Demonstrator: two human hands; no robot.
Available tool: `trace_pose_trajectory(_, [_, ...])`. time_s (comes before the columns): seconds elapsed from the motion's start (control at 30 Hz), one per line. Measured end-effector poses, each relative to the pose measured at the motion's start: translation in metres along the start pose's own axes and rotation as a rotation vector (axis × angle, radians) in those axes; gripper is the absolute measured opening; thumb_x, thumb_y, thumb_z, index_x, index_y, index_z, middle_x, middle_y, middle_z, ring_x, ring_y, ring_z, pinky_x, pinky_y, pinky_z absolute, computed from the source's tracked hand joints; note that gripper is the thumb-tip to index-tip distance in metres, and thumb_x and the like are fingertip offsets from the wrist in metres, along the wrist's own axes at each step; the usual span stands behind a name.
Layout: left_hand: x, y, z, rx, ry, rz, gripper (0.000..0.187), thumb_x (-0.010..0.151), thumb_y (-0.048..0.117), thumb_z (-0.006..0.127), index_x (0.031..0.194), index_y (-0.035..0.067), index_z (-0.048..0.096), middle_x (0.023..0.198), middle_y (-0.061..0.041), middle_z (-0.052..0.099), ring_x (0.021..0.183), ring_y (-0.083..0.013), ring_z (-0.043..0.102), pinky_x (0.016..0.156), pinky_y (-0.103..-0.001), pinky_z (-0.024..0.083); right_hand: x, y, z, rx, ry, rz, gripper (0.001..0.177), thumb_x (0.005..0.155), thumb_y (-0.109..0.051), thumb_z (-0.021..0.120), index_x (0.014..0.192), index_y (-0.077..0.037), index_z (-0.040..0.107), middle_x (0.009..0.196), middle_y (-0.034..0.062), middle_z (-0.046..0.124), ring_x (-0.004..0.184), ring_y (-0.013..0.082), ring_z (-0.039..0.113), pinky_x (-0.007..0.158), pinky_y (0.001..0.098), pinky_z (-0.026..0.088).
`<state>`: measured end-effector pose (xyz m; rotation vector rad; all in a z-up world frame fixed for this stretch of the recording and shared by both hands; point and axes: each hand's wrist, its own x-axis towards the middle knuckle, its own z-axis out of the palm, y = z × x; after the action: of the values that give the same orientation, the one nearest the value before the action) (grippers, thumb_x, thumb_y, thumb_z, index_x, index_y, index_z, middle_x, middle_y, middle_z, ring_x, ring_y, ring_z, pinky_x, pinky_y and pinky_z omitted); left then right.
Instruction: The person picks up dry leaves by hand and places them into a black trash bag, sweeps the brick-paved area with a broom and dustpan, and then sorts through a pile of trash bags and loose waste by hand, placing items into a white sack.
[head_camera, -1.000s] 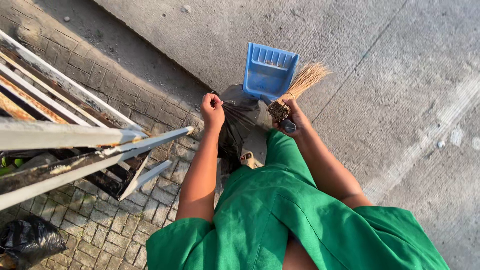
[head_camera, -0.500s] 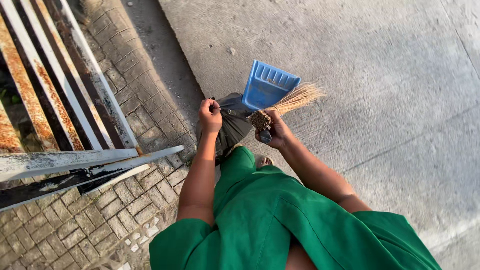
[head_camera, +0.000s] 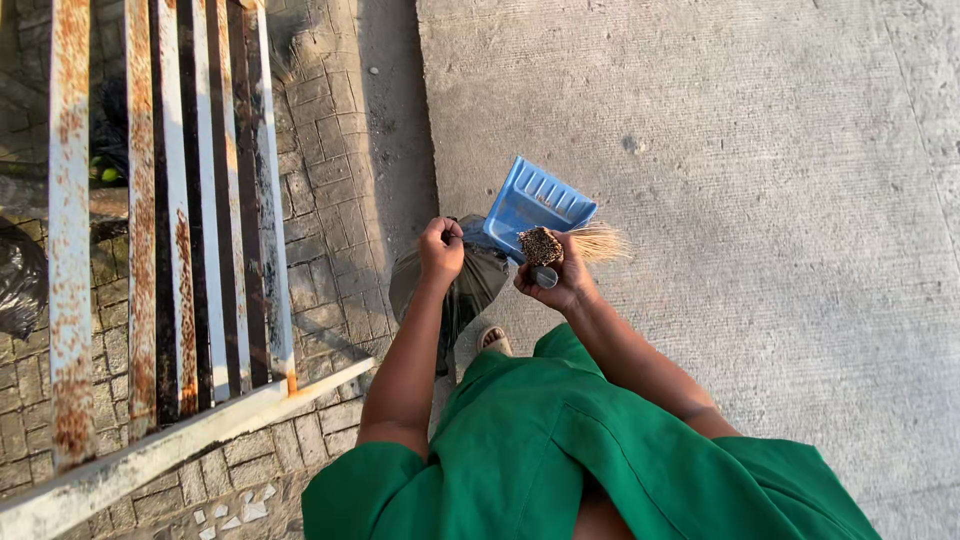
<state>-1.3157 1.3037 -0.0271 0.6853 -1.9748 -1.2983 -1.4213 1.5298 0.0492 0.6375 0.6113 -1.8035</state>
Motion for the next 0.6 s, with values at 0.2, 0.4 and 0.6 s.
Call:
trace_pose_trajectory(0.2, [0.112,-0.005,0.022,0.057,0.094,0.058,0.012,0.082,-0.008,0.059,0.082,0.003,0.059,0.074,-0.005,0.060,0.065,-0.0120,0.057,0.061,-0.029,0.046,0.082,-0.086,0.055,-0.005,-0.030,0.089,0.046,0.083,-0.048,0.071,0.103,-0.007,0.068,0.089,0.0106,0.064,0.077,0.0261,0.057,0.075,0.0462,0.054])
trace_pose_trajectory(0.4, [0.243,-0.028,0.074,0.188,0.292,-0.074,0.011,0.083,-0.005,0.064,0.080,0.006,0.063,0.067,-0.005,0.061,0.060,-0.0118,0.057,0.058,-0.029,0.046,0.179,-0.216,0.110,-0.008,-0.052,0.170,0.046,0.085,-0.051,0.070,0.101,-0.008,0.067,0.090,0.0087,0.062,0.078,0.0246,0.055,0.075,0.0446,0.053])
trace_pose_trajectory(0.6, [0.366,-0.013,0.145,0.194,0.317,-0.095,0.012,0.085,-0.006,0.062,0.079,0.005,0.061,0.067,-0.004,0.057,0.060,-0.0121,0.053,0.057,-0.030,0.043,0.234,-0.346,0.191,-0.077,-0.068,0.205,0.047,0.084,-0.049,0.069,0.103,-0.006,0.066,0.092,0.0116,0.061,0.080,0.0261,0.057,0.076,0.0468,0.053])
